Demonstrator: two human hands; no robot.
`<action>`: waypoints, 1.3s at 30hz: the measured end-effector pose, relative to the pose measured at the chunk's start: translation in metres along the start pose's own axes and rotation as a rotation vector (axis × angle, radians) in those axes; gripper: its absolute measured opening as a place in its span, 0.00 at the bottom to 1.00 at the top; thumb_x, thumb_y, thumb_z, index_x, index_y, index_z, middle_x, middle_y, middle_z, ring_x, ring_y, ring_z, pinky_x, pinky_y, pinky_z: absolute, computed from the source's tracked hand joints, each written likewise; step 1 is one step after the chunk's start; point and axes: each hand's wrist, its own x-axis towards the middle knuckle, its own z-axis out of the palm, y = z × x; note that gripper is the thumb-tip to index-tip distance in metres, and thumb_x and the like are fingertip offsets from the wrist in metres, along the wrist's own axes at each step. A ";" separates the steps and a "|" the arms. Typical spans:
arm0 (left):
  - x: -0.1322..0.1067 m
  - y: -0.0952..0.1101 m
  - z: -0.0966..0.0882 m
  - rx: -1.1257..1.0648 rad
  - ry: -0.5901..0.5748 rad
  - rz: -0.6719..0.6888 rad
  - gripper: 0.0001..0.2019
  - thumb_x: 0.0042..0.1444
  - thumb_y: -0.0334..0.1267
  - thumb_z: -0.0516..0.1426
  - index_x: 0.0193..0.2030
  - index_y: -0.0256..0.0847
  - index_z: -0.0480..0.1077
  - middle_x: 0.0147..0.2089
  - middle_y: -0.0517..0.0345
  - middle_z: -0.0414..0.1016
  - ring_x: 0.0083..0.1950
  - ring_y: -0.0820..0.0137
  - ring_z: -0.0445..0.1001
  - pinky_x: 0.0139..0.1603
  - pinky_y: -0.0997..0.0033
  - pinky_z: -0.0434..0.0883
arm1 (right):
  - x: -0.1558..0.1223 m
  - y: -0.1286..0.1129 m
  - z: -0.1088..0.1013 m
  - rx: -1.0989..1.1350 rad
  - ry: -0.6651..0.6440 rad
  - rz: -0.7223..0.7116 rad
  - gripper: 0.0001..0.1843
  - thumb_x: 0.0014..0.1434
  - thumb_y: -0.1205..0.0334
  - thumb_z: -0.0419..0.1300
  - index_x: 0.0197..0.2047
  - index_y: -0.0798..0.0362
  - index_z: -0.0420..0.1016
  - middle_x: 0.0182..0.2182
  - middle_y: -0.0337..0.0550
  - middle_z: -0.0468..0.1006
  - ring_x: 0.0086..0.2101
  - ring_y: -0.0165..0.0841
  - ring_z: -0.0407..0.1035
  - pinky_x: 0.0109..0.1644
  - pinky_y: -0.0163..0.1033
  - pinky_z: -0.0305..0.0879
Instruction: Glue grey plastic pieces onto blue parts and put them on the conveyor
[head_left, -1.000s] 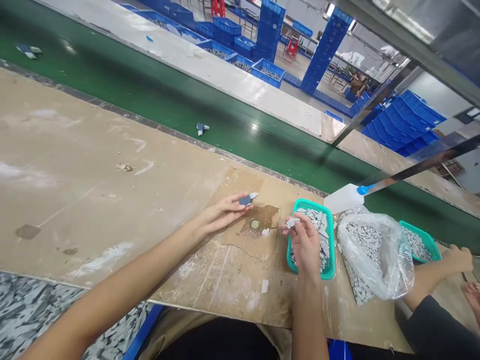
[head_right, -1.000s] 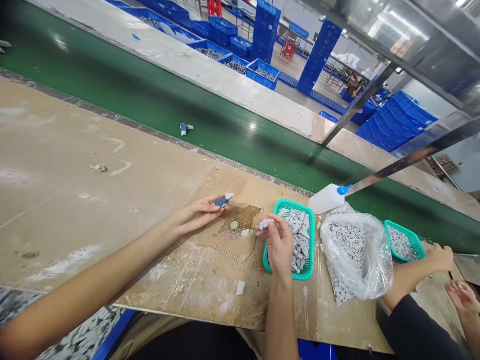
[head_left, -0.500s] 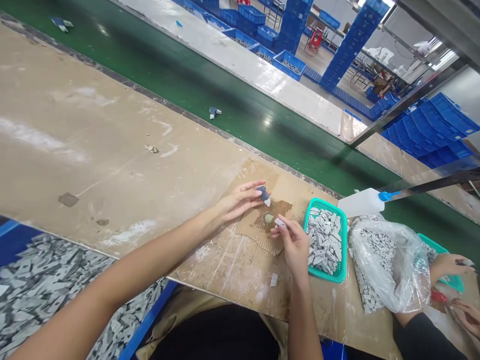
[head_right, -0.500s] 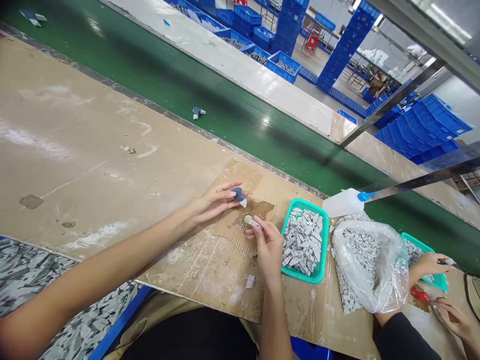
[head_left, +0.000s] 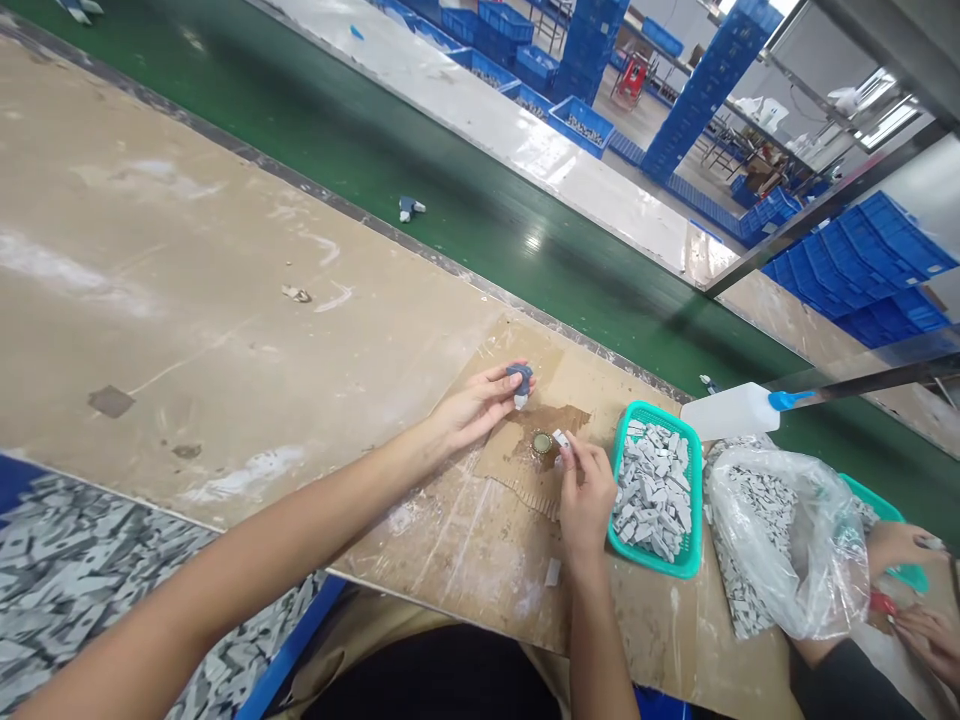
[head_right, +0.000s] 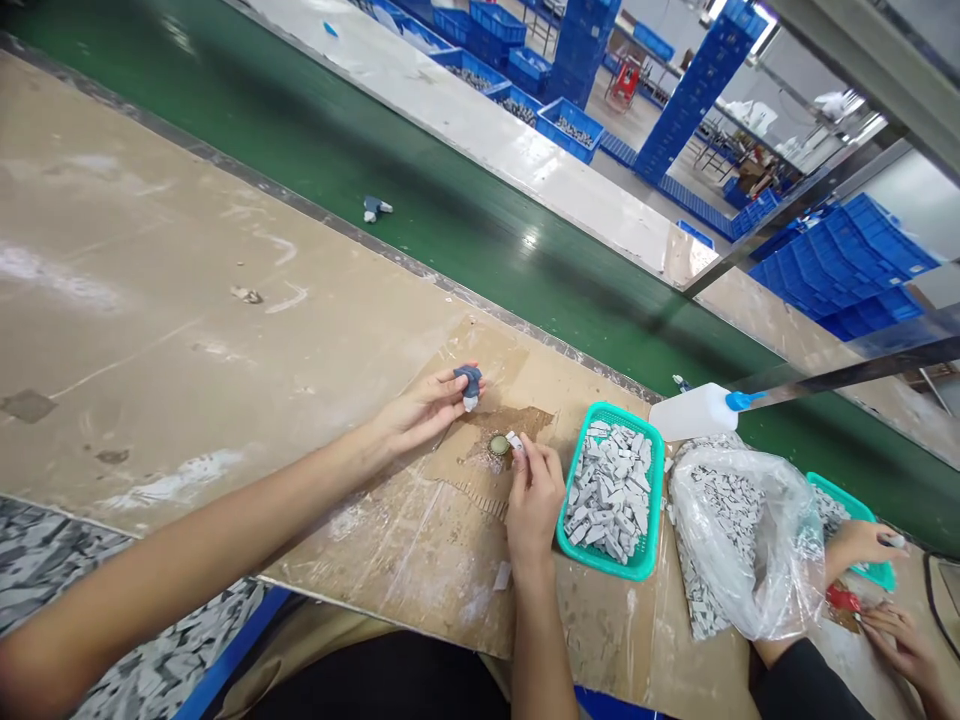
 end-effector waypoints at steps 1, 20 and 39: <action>0.000 0.000 0.000 0.000 0.003 -0.001 0.11 0.51 0.22 0.63 0.42 0.34 0.74 0.38 0.53 0.76 0.42 0.72 0.77 0.51 0.75 0.74 | 0.000 0.001 0.001 0.002 -0.016 -0.020 0.19 0.68 0.55 0.51 0.50 0.53 0.78 0.39 0.49 0.79 0.40 0.36 0.73 0.47 0.41 0.69; -0.001 -0.005 -0.002 -0.010 -0.058 -0.034 0.08 0.57 0.23 0.59 0.43 0.30 0.75 0.39 0.47 0.78 0.41 0.68 0.79 0.53 0.69 0.75 | -0.006 0.008 0.011 -0.038 -0.044 -0.185 0.15 0.67 0.62 0.54 0.51 0.50 0.80 0.35 0.44 0.82 0.35 0.32 0.74 0.45 0.37 0.70; -0.005 -0.013 -0.003 0.324 -0.068 -0.014 0.29 0.34 0.38 0.75 0.45 0.31 0.75 0.40 0.44 0.80 0.40 0.64 0.79 0.43 0.70 0.75 | -0.001 -0.003 0.001 0.223 0.121 -0.015 0.12 0.64 0.60 0.59 0.46 0.52 0.82 0.31 0.43 0.80 0.30 0.30 0.73 0.35 0.35 0.69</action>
